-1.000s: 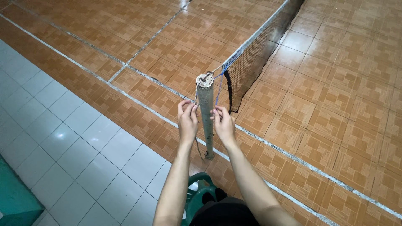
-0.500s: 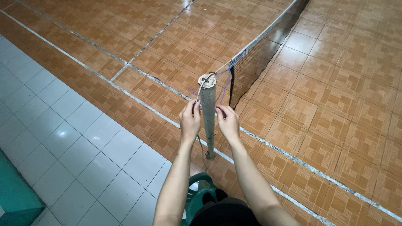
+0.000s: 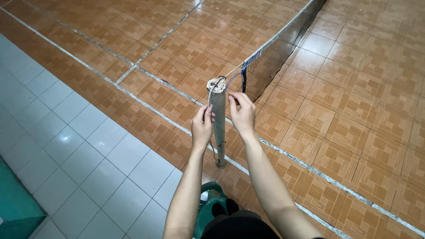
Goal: The person unties and re-tyes strings to a metal pole to set up a badminton net.
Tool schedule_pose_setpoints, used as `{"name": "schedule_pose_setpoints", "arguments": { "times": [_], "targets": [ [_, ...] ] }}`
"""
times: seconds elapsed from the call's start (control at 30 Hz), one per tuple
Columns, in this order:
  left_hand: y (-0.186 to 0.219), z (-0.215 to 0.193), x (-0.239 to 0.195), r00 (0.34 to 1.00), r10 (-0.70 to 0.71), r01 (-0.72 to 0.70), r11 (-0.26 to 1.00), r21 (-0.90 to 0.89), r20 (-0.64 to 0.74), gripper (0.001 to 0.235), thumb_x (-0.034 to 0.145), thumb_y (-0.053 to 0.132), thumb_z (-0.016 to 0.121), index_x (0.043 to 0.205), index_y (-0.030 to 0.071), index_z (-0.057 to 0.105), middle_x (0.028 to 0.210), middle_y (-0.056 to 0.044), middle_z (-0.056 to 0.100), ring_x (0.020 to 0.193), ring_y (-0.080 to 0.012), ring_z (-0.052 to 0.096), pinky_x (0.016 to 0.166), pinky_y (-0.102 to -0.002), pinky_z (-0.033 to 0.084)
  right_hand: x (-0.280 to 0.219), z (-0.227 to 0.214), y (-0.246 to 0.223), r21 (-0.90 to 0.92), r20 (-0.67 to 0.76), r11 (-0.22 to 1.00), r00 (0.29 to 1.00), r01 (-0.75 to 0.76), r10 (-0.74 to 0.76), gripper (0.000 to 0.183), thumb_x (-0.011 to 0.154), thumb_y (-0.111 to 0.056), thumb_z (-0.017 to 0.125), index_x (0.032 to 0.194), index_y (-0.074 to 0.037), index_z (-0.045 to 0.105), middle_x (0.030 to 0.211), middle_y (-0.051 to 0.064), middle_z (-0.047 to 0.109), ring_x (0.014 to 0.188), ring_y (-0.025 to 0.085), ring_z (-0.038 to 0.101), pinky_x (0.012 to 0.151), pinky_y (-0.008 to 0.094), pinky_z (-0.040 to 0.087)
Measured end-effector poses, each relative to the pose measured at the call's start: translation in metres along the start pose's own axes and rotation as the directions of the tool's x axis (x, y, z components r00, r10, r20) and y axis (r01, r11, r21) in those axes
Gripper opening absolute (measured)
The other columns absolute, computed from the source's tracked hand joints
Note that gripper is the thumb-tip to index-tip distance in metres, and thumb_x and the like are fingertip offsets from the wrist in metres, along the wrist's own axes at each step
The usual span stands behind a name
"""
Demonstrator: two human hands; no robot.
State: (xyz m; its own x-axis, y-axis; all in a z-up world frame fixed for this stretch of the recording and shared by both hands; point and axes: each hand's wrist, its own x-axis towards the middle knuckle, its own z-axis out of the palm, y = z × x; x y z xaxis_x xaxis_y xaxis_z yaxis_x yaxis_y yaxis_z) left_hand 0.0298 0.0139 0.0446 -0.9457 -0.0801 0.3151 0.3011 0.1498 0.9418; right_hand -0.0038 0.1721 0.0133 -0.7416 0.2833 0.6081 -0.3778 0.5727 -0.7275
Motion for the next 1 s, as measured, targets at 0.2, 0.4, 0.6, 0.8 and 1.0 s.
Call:
{"name": "schedule_pose_setpoints", "arguments": {
  "times": [0.2, 0.4, 0.6, 0.8, 1.0],
  "targets": [
    [0.011, -0.002, 0.001, 0.999, 0.044, -0.043, 0.998, 0.037, -0.004, 0.021, 0.103, 0.006, 0.056, 0.117, 0.004, 0.071, 0.074, -0.011, 0.071, 0.062, -0.0191, 0.068, 0.060, -0.036, 0.056, 0.039, -0.011, -0.052, 0.059, -0.057, 0.993, 0.993, 0.102, -0.099, 0.020, 0.098, 0.001, 0.063, 0.112, -0.006, 0.074, 0.105, 0.014, 0.074, 0.069, 0.023, 0.074, 0.066, 0.037, 0.060],
    [0.018, 0.003, 0.006, 0.996, 0.090, -0.090, 0.995, 0.035, -0.011, 0.022, 0.105, 0.009, 0.055, 0.119, 0.003, 0.071, 0.074, -0.011, 0.071, 0.061, -0.0186, 0.067, 0.061, -0.034, 0.056, 0.061, 0.015, 0.008, 0.136, 0.117, 0.987, 0.988, 0.084, -0.100, 0.029, 0.097, 0.011, 0.055, 0.119, 0.001, 0.071, 0.119, 0.021, 0.071, 0.049, 0.019, 0.066, 0.050, 0.032, 0.055],
    [0.023, 0.007, 0.009, 0.994, 0.097, -0.094, 0.994, 0.058, -0.048, 0.020, 0.104, 0.010, 0.057, 0.117, 0.004, 0.071, 0.083, -0.010, 0.074, 0.069, -0.0176, 0.072, 0.067, -0.033, 0.059, 0.059, 0.000, 0.007, 0.022, 0.186, 0.998, 0.981, 0.051, -0.054, 0.022, 0.097, -0.009, 0.072, 0.117, -0.016, 0.076, 0.113, 0.010, 0.070, 0.081, 0.028, 0.075, 0.068, 0.033, 0.063],
    [0.026, 0.010, 0.006, 0.991, 0.103, -0.101, 0.994, 0.030, -0.084, 0.019, 0.103, 0.006, 0.058, 0.116, 0.000, 0.070, 0.083, -0.013, 0.074, 0.073, -0.0200, 0.073, 0.069, -0.035, 0.060, 0.055, -0.010, 0.010, 0.070, 0.223, 0.995, 0.972, 0.066, -0.080, 0.015, 0.100, -0.006, 0.066, 0.113, -0.008, 0.074, 0.112, 0.013, 0.068, 0.071, 0.028, 0.075, 0.063, 0.036, 0.061],
    [0.014, 0.010, 0.007, 0.983, 0.155, -0.143, 0.982, 0.121, -0.102, 0.013, 0.102, 0.009, 0.063, 0.109, 0.005, 0.073, 0.084, -0.009, 0.076, 0.075, -0.0196, 0.076, 0.068, -0.034, 0.060, 0.058, 0.001, 0.016, 0.136, 0.240, 0.988, 0.965, 0.074, -0.105, 0.017, 0.101, -0.002, 0.063, 0.115, -0.005, 0.073, 0.113, 0.013, 0.069, 0.066, 0.023, 0.074, 0.056, 0.033, 0.060]
  ]
}}
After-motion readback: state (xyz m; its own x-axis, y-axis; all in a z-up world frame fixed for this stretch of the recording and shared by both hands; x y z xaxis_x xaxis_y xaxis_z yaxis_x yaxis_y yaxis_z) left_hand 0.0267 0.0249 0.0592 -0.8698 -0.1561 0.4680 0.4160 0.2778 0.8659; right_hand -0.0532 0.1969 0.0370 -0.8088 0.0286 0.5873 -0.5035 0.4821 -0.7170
